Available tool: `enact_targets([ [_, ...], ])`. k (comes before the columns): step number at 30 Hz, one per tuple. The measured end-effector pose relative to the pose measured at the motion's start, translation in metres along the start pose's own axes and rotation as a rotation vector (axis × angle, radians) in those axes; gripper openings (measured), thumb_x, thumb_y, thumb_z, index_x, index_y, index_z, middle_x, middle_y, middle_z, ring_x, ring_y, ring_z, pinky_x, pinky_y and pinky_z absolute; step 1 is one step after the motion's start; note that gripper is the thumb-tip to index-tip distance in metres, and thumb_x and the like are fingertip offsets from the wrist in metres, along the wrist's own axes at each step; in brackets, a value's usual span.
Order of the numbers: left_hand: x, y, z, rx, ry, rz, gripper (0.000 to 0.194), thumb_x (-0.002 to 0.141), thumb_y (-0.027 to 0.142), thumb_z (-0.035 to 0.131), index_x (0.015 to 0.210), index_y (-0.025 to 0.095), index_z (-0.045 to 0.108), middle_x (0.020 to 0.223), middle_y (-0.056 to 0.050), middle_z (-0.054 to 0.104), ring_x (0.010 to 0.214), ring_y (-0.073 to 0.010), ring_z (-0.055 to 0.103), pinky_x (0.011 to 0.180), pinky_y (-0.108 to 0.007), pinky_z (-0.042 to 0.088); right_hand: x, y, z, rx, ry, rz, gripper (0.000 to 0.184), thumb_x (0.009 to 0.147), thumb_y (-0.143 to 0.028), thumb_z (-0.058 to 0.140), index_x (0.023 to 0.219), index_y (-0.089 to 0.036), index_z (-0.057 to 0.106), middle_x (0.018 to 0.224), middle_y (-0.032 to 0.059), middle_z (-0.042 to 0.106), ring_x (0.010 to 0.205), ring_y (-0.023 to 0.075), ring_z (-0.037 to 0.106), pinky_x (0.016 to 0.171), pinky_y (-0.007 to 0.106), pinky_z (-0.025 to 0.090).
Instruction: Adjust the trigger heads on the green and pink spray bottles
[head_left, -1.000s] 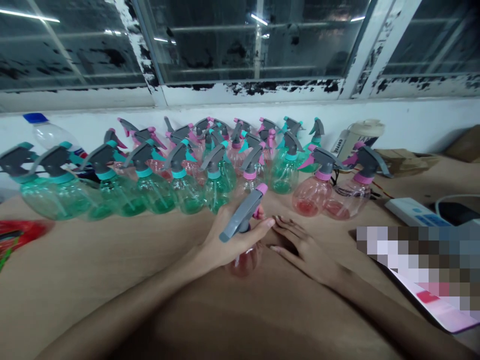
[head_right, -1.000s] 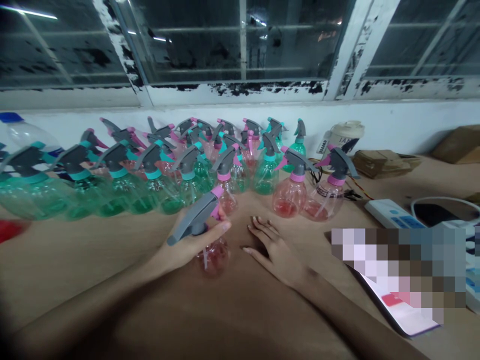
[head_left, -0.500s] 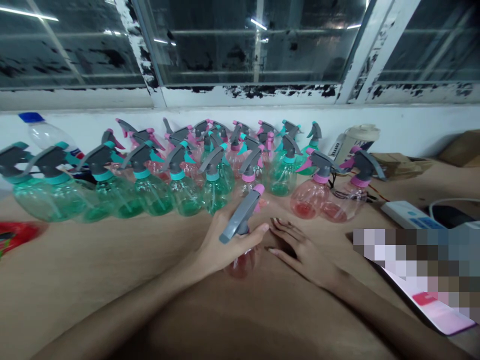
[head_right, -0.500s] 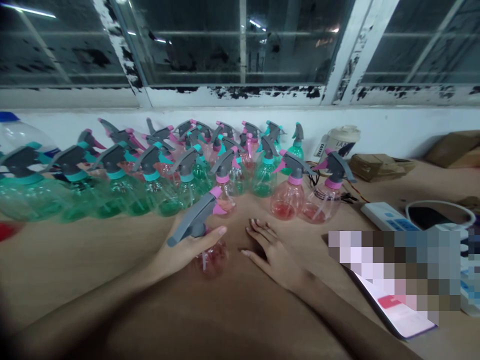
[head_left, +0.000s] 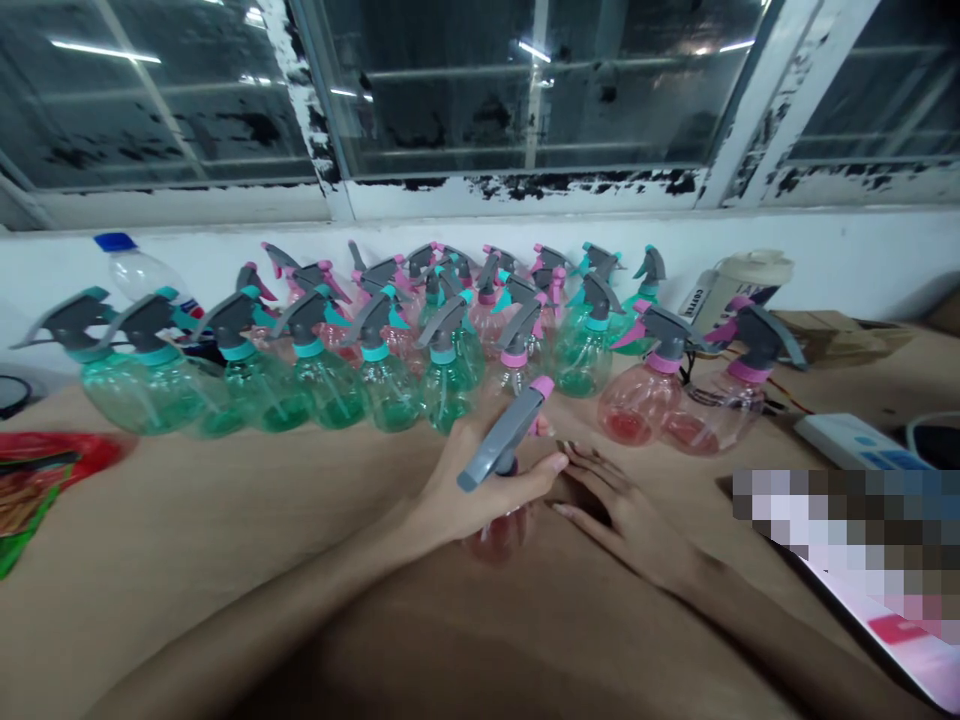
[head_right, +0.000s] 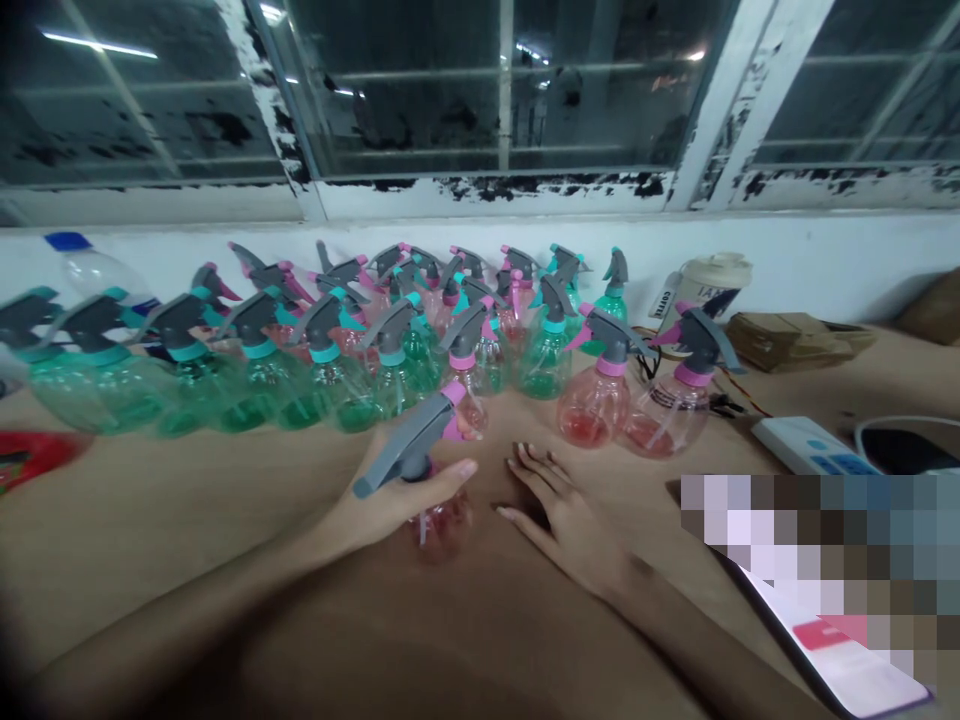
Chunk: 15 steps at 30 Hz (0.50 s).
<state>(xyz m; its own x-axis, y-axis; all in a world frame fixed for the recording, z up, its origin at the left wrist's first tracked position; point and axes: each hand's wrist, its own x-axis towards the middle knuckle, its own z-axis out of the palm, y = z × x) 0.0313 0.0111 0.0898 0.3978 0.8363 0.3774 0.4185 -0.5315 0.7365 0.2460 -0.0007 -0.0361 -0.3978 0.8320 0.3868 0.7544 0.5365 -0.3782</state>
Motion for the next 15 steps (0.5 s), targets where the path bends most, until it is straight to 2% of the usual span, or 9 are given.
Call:
enact_targets([
  [3,0.001,0.0,0.001,-0.064,0.005,0.012,0.012,0.078,0.029,0.064,0.081,0.019,0.056,0.049,0.009,0.039,0.045,-0.0087,0.04,0.045,-0.021,0.036,0.001,-0.007,-0.005,0.076,0.019,-0.001,0.048,0.091,-0.039,0.049,0.134,-0.021,0.042,0.139,0.0108,0.049,0.131,0.0251,0.04,0.107,0.052,0.034],
  [7,0.002,0.0,0.001,-0.069,0.014,0.07,0.017,0.08,0.031,0.062,0.071,0.019,0.055,0.056,0.006,0.049,0.05,-0.0091,0.046,0.049,-0.022,0.039,-0.001,-0.03,-0.019,0.211,-0.03,0.071,0.043,0.09,-0.039,0.051,0.131,-0.026,0.043,0.131,0.0078,0.055,0.124,0.0236,0.048,0.103,0.048,0.04],
  [10,0.004,-0.001,0.001,-0.067,-0.04,0.051,0.018,0.081,0.036,0.062,0.084,0.019,0.061,0.058,0.005,0.053,0.055,-0.012,0.052,0.056,-0.025,0.044,-0.006,-0.052,-0.026,0.278,-0.06,0.145,0.055,0.084,-0.048,0.058,0.132,-0.028,0.038,0.13,0.0072,0.056,0.119,0.0254,0.053,0.098,0.048,0.044],
  [12,0.006,-0.002,0.003,-0.082,-0.052,0.012,0.026,0.08,0.04,0.062,0.097,0.02,0.061,0.059,0.005,0.054,0.056,-0.0133,0.053,0.058,-0.027,0.045,-0.008,-0.067,-0.029,0.276,-0.048,0.186,0.065,0.079,-0.052,0.062,0.133,-0.028,0.035,0.13,0.0085,0.055,0.117,0.027,0.054,0.095,0.049,0.045],
  [15,0.009,-0.003,0.011,-0.111,-0.053,0.025,0.037,0.078,0.045,0.064,0.106,0.021,0.06,0.082,-0.001,0.064,0.066,-0.0154,0.058,0.066,-0.031,0.048,-0.007,-0.083,-0.031,0.264,-0.001,0.198,0.073,0.076,-0.054,0.064,0.134,-0.024,0.031,0.123,0.0107,0.057,0.111,0.0276,0.056,0.089,0.046,0.048],
])
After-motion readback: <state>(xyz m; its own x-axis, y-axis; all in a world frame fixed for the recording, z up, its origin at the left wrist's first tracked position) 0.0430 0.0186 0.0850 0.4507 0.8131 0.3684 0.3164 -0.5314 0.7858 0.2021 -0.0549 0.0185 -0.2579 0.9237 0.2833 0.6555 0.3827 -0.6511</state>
